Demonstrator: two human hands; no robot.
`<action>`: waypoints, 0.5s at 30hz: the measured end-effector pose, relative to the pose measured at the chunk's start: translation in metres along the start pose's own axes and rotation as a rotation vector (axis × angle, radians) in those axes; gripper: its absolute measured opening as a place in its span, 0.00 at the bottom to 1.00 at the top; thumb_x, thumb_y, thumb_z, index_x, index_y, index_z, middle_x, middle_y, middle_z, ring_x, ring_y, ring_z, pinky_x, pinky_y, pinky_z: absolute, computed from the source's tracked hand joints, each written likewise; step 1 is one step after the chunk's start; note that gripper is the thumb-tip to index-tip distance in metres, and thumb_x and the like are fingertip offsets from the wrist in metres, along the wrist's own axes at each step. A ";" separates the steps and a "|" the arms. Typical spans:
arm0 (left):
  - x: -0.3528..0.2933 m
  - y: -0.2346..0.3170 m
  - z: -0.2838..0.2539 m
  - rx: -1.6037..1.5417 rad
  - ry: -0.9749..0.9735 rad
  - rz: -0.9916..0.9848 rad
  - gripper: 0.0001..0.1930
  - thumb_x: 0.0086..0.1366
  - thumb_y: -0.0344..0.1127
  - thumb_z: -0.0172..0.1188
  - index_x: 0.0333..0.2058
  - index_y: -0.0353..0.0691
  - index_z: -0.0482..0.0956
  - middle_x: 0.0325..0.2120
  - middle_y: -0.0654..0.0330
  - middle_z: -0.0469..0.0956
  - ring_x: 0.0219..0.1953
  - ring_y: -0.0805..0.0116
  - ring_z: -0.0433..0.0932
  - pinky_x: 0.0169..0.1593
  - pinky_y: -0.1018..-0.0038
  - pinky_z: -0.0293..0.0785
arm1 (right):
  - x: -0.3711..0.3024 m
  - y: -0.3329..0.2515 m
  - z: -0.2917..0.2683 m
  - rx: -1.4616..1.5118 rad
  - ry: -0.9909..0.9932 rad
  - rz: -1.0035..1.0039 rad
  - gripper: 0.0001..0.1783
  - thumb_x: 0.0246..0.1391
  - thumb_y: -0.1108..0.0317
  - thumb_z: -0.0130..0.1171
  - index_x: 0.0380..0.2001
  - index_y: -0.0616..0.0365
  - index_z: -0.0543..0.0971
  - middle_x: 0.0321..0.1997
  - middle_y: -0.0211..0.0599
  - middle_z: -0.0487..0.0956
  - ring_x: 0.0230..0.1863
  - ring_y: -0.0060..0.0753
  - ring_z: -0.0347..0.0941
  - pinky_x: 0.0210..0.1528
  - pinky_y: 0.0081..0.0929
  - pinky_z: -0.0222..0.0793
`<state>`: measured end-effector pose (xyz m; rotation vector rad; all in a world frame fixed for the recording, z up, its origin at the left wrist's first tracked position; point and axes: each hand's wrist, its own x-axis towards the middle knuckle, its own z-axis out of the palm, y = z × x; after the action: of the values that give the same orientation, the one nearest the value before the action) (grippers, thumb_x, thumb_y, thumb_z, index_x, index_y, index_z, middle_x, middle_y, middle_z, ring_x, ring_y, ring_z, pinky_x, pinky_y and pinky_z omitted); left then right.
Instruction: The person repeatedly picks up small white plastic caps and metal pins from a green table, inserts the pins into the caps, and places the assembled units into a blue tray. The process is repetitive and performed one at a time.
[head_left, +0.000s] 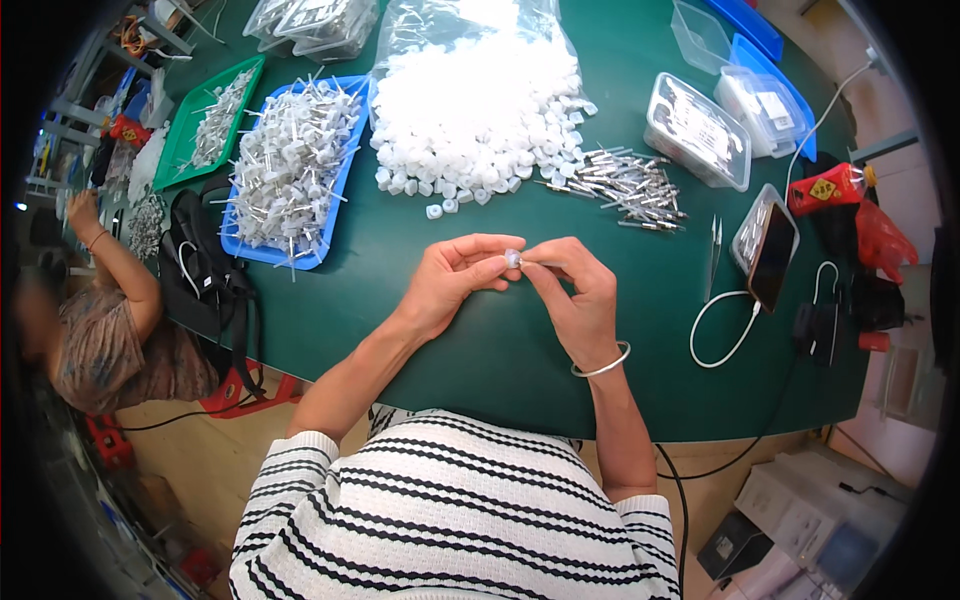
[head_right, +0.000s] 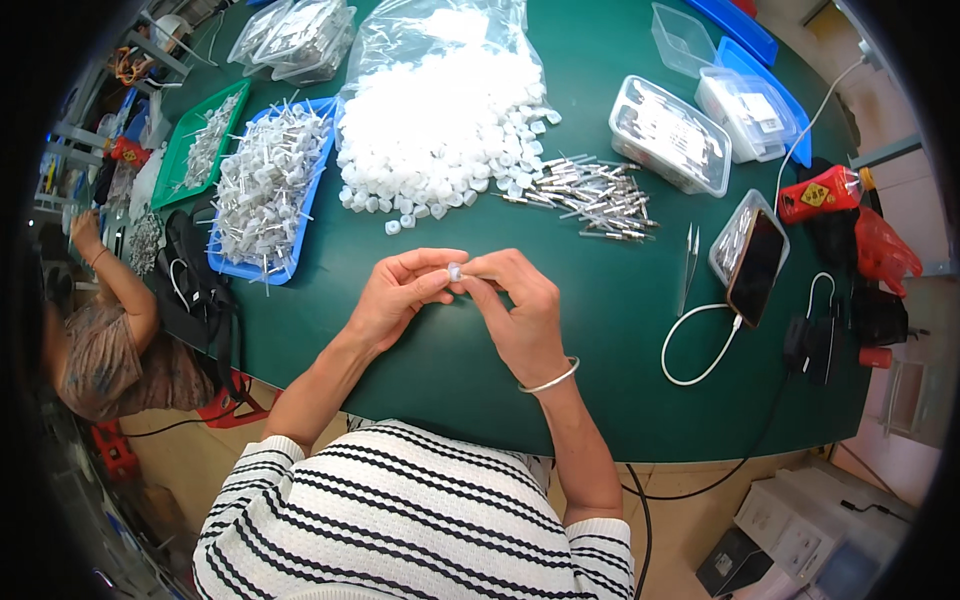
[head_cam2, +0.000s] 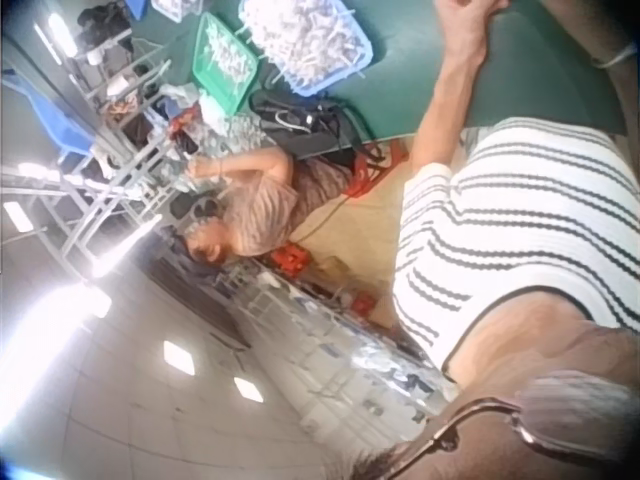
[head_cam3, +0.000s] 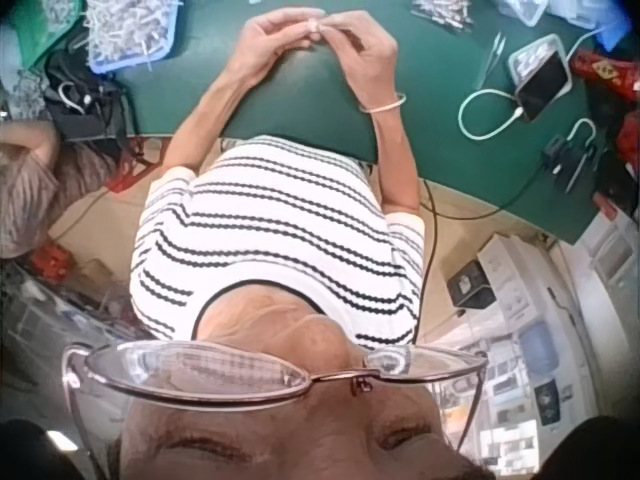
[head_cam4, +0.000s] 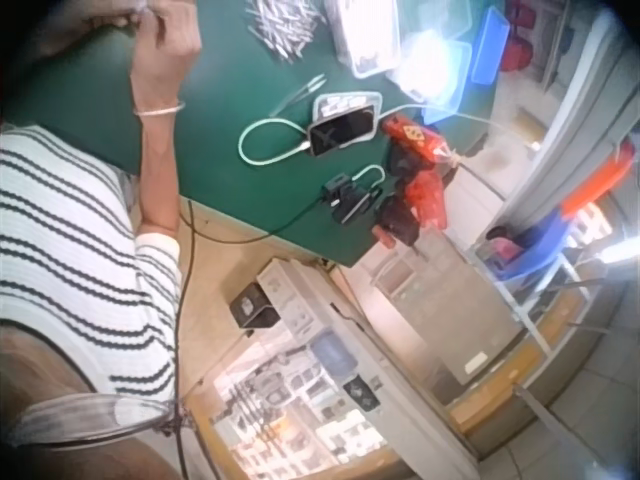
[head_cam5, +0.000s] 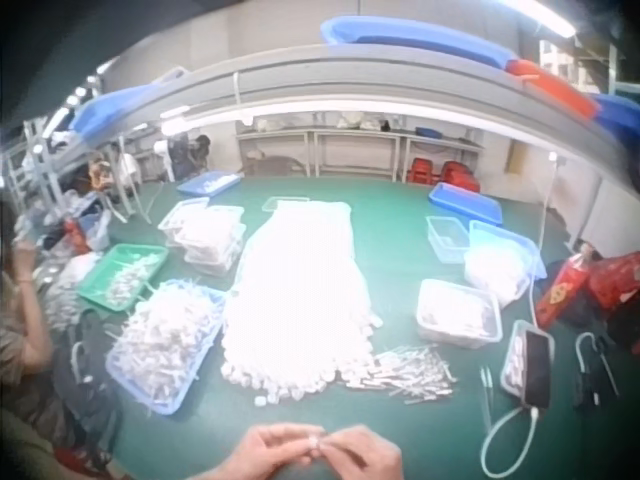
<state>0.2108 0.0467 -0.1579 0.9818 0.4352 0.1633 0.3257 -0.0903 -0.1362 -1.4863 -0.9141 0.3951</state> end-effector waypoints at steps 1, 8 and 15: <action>0.000 -0.001 0.000 0.024 0.005 0.028 0.16 0.63 0.28 0.58 0.49 0.32 0.75 0.38 0.58 0.79 0.39 0.75 0.78 0.43 0.81 0.76 | -0.001 0.001 -0.002 0.032 -0.010 0.042 0.07 0.49 0.78 0.61 0.34 0.62 0.79 0.30 0.35 0.78 0.30 0.25 0.77 0.32 0.20 0.73; -0.005 0.005 0.005 0.161 0.028 0.231 0.18 0.61 0.24 0.59 0.50 0.33 0.73 0.39 0.58 0.79 0.41 0.74 0.78 0.44 0.78 0.75 | 0.002 -0.012 -0.013 -0.134 -0.121 0.202 0.07 0.50 0.76 0.61 0.34 0.62 0.79 0.29 0.37 0.80 0.25 0.29 0.76 0.29 0.22 0.71; -0.003 -0.001 -0.003 0.084 0.018 0.125 0.16 0.59 0.24 0.61 0.47 0.33 0.75 0.39 0.59 0.79 0.41 0.76 0.77 0.48 0.80 0.74 | 0.001 -0.008 -0.005 -0.369 -0.114 -0.029 0.04 0.51 0.72 0.60 0.30 0.61 0.77 0.27 0.38 0.78 0.24 0.40 0.74 0.27 0.31 0.69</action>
<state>0.2068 0.0475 -0.1588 1.0910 0.4000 0.2690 0.3270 -0.0936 -0.1272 -1.7969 -1.1432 0.3026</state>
